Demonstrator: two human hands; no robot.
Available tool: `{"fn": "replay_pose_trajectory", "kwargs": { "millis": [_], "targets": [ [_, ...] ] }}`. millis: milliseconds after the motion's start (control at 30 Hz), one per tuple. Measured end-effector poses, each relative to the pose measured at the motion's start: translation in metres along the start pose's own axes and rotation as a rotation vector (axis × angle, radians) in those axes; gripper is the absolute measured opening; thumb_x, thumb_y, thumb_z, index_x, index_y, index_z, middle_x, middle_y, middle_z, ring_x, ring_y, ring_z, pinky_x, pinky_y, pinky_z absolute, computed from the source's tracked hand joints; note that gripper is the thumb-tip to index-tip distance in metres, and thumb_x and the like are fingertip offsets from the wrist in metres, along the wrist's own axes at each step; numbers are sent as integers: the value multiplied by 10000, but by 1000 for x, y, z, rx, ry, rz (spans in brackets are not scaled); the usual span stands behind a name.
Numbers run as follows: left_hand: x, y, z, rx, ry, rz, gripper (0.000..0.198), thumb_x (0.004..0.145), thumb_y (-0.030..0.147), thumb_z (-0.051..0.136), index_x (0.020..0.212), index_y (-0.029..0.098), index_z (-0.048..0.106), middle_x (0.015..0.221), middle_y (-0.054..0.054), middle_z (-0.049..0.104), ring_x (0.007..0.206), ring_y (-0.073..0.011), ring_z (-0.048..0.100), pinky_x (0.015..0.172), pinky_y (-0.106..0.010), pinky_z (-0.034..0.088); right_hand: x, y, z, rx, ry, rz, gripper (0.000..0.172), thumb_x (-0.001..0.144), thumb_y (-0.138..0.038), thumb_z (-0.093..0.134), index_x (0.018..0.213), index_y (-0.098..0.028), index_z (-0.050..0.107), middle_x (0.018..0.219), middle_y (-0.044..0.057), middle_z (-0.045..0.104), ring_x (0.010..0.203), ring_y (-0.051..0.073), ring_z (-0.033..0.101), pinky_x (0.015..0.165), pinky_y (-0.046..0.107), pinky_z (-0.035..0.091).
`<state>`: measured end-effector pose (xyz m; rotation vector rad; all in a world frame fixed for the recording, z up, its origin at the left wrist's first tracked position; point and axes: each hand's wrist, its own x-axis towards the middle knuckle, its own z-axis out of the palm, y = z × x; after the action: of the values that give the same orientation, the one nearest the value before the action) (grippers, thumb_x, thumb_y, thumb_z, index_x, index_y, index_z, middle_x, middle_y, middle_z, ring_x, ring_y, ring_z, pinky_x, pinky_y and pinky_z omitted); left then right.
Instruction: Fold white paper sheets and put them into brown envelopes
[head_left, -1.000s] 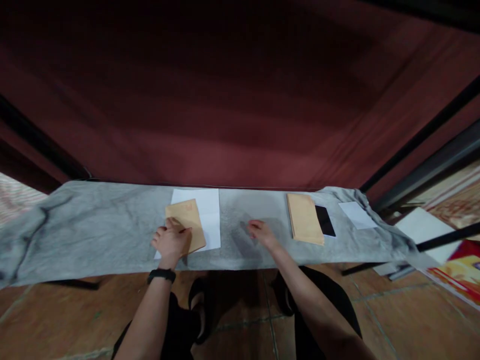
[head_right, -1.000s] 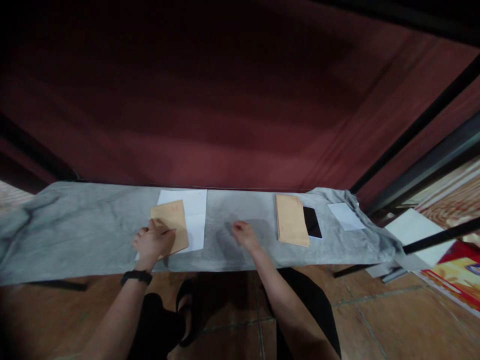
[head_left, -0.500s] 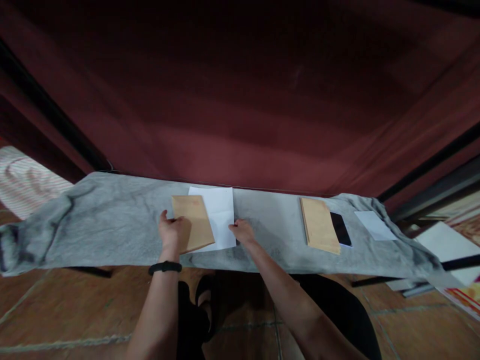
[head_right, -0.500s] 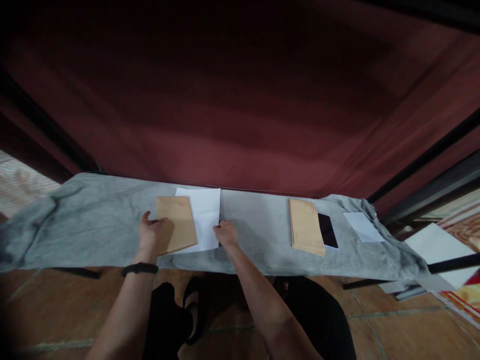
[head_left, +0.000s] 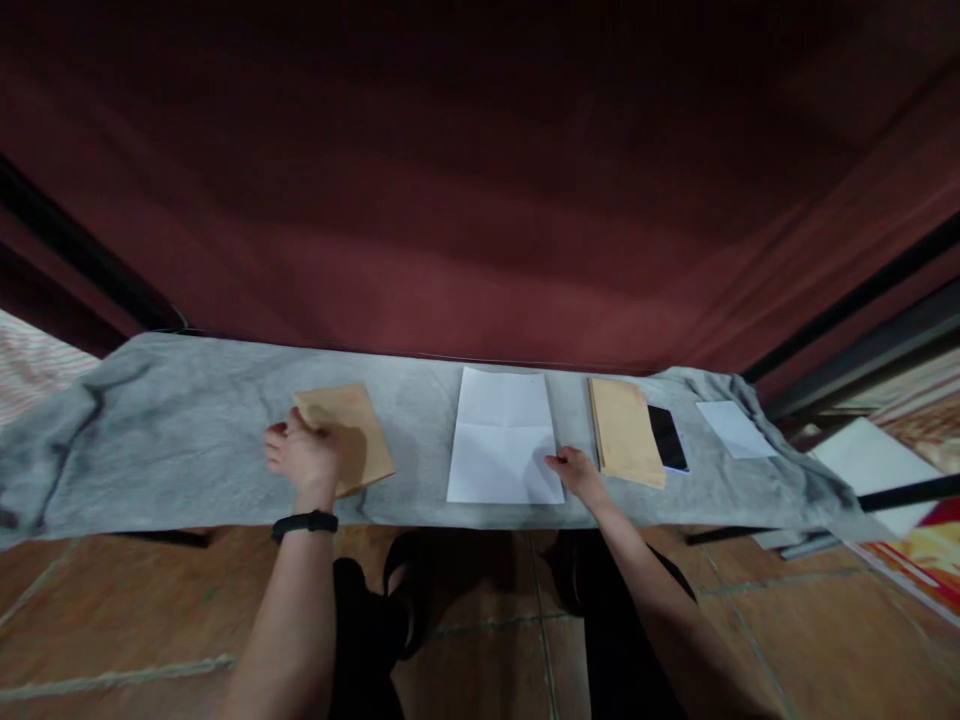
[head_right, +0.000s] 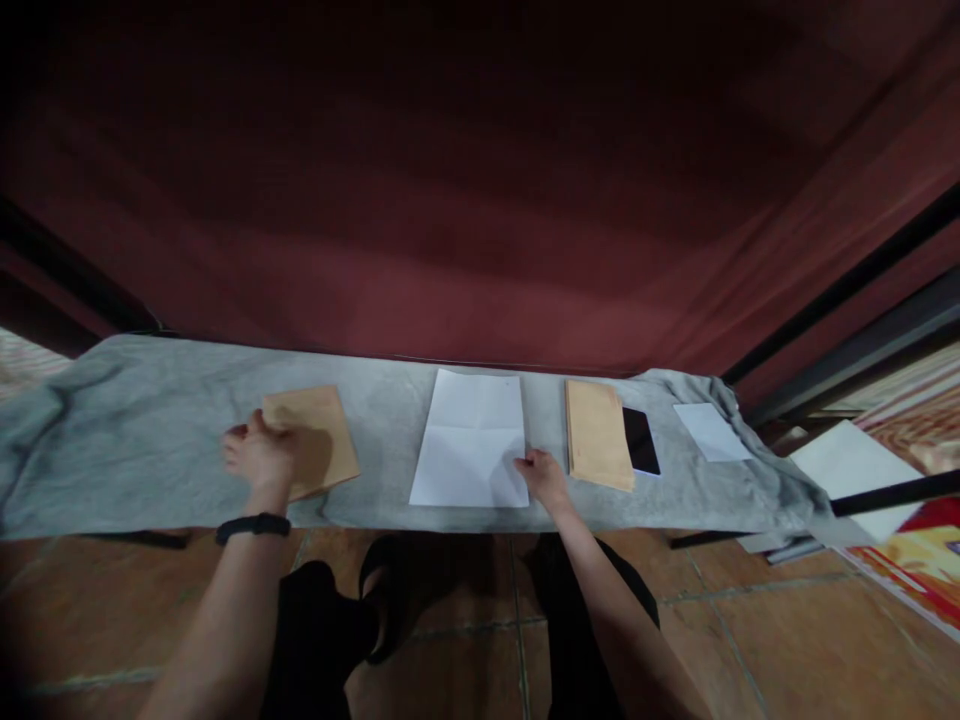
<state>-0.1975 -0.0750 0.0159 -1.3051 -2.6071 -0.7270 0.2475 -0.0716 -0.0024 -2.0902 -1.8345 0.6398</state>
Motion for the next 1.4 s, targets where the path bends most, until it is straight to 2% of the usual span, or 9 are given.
{"fn": "replay_pose_trajectory", "kwargs": {
  "millis": [100,200,300,400,467,600,833,1100,1400],
  "targets": [
    [-12,26,1,-90,55,-87,607,943,285,545,1504,94,415,1635,-251,306,1434,-500,372,1087,-672,393,-2,6,-2,-30,54,16,100,923,-285,641,882,-207,689,817,60,742,834,227,713,696,271,472],
    [-30,71,11,-235,-130,88,566,1005,274,394,1522,43,405,1655,-251,305,1503,-400,350,1184,-559,367,-4,-2,1,11,195,-105,222,979,-308,560,1116,-176,674,1037,120,750,1003,250,717,873,324,526],
    [-72,125,32,-320,-318,376,584,1045,302,276,1517,-12,415,1629,-245,380,1542,-286,329,1264,-428,286,-3,-24,17,257,206,-311,405,1053,-382,395,1293,-166,639,1279,145,703,1190,236,670,1047,367,509],
    [-132,163,54,-261,-398,775,581,1029,264,305,1559,39,386,1652,-200,366,1574,-275,262,1296,-484,197,-1,-47,43,419,117,-411,561,1083,-475,254,1461,-192,556,1503,111,589,1408,203,530,1195,389,412],
    [-164,173,66,-208,-424,921,619,988,181,330,1593,46,324,1660,-204,346,1587,-274,219,1287,-514,209,-2,-54,58,400,84,-427,635,1085,-511,186,1518,-177,509,1584,104,505,1494,196,427,1249,407,343],
    [-187,169,78,-98,-483,987,655,971,215,392,1611,99,315,1665,-190,336,1585,-302,217,1279,-563,207,-7,-49,70,185,40,-480,656,1091,-484,160,1578,-130,419,1652,120,393,1556,208,316,1292,442,243],
    [-162,154,69,-21,-421,782,641,1011,261,313,1621,69,281,1686,-172,294,1592,-260,201,1295,-472,193,-10,-31,65,-87,96,-480,627,1086,-459,318,1585,-87,390,1663,162,335,1563,278,298,1287,506,214],
    [-150,138,61,22,-410,590,709,1034,442,318,1600,16,312,1670,-210,306,1580,-306,241,1292,-478,187,-7,-2,56,-116,222,-405,671,1057,-463,418,1588,-57,369,1653,209,334,1536,336,346,1258,539,261],
    [-130,136,49,41,-347,402,708,1010,388,329,1538,-81,378,1635,-281,334,1564,-371,260,1290,-538,149,-5,12,47,-81,251,-284,661,1058,-453,395,1541,-3,429,1617,258,385,1522,378,359,1246,575,262]
  ]
}}
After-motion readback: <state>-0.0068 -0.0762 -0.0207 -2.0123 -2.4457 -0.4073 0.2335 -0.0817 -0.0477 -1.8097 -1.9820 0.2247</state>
